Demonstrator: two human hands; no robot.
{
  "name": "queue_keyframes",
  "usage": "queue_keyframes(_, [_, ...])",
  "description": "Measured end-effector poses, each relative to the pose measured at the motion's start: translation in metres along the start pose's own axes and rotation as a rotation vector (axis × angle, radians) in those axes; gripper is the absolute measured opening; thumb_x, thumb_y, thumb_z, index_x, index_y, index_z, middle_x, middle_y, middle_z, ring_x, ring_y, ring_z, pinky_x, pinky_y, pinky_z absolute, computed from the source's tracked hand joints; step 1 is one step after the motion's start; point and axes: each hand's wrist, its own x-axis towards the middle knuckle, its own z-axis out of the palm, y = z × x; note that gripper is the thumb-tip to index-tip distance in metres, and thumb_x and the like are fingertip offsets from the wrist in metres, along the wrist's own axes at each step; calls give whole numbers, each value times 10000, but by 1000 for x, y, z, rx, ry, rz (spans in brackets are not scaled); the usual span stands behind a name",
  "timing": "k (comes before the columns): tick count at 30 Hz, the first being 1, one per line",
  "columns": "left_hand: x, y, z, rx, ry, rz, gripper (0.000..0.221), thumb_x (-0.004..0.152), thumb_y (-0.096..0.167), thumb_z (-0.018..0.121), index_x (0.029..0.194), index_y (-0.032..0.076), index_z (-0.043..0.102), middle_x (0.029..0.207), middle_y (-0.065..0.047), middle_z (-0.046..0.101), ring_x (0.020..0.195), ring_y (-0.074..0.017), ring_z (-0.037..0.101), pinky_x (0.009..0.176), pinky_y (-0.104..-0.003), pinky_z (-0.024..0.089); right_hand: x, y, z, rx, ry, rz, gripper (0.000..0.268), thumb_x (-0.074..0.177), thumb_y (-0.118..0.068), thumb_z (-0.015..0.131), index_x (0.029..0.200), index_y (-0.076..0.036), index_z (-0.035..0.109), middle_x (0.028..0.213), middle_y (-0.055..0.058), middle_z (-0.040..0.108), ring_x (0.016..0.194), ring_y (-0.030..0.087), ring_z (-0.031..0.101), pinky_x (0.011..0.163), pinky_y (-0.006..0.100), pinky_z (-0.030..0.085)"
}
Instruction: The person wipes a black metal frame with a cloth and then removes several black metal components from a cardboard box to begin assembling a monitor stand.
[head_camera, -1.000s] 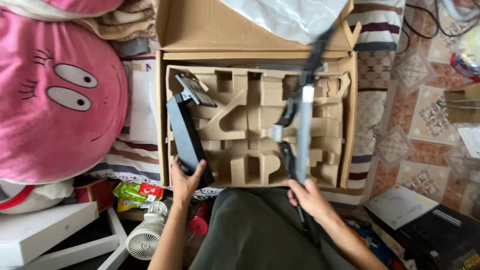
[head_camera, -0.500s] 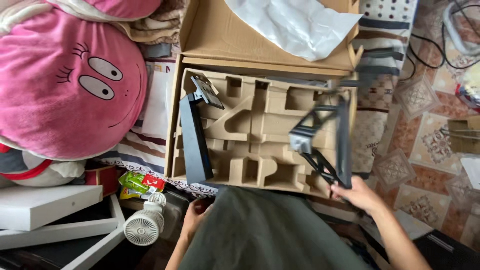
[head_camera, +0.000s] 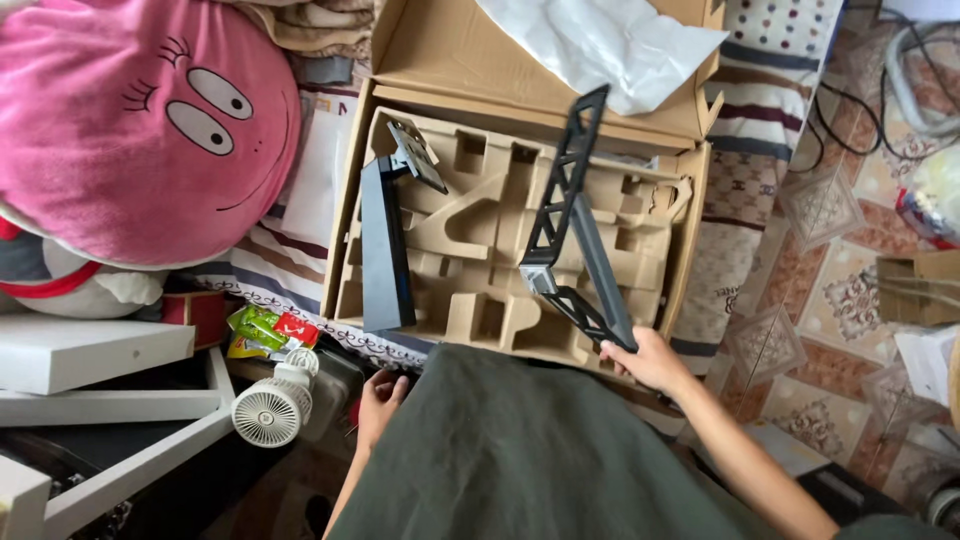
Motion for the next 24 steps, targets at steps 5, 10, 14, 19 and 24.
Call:
queue_keyframes(5, [47,-35,2,107,50,95,838,875,594,764,1515,114,515,1318,-135,710,1228,-281,672,1038,-449,546,-52,-64,7,380,151,-53,315,913,-254,750,740,7,775,524,166,716,469,234,694,503,304,546])
queue_keyframes(10, [61,-26,3,34,81,149,762,937,514,715,1525,78,499,1281,-162,718,1116,-275,721,978,-430,560,-43,-19,19,517,234,-75,287,894,-214,791,980,59,771,632,236,740,510,270,693,542,341,552])
queue_keyframes(14, [51,14,-7,-20,232,224,587,1021,410,625,1476,49,546,1300,-257,691,1206,-382,669,995,-484,547,-18,50,29,353,378,-9,480,785,-340,937,1193,-113,824,1041,200,817,1007,306,755,910,412,559])
queue_keyframes(19, [45,94,-13,-72,334,423,561,996,398,595,1392,4,545,1209,-167,683,1082,-269,652,954,-384,503,-43,47,34,345,342,162,499,871,-345,750,1340,-179,759,1185,76,794,1127,212,708,1012,320,490])
queue_keyframes(24, [72,161,-6,16,312,495,826,862,503,735,1445,-32,499,1305,-219,632,1199,-320,627,1067,-420,467,-23,105,51,285,322,122,613,830,-508,699,1375,-227,710,1443,63,681,1310,231,638,1151,408,455])
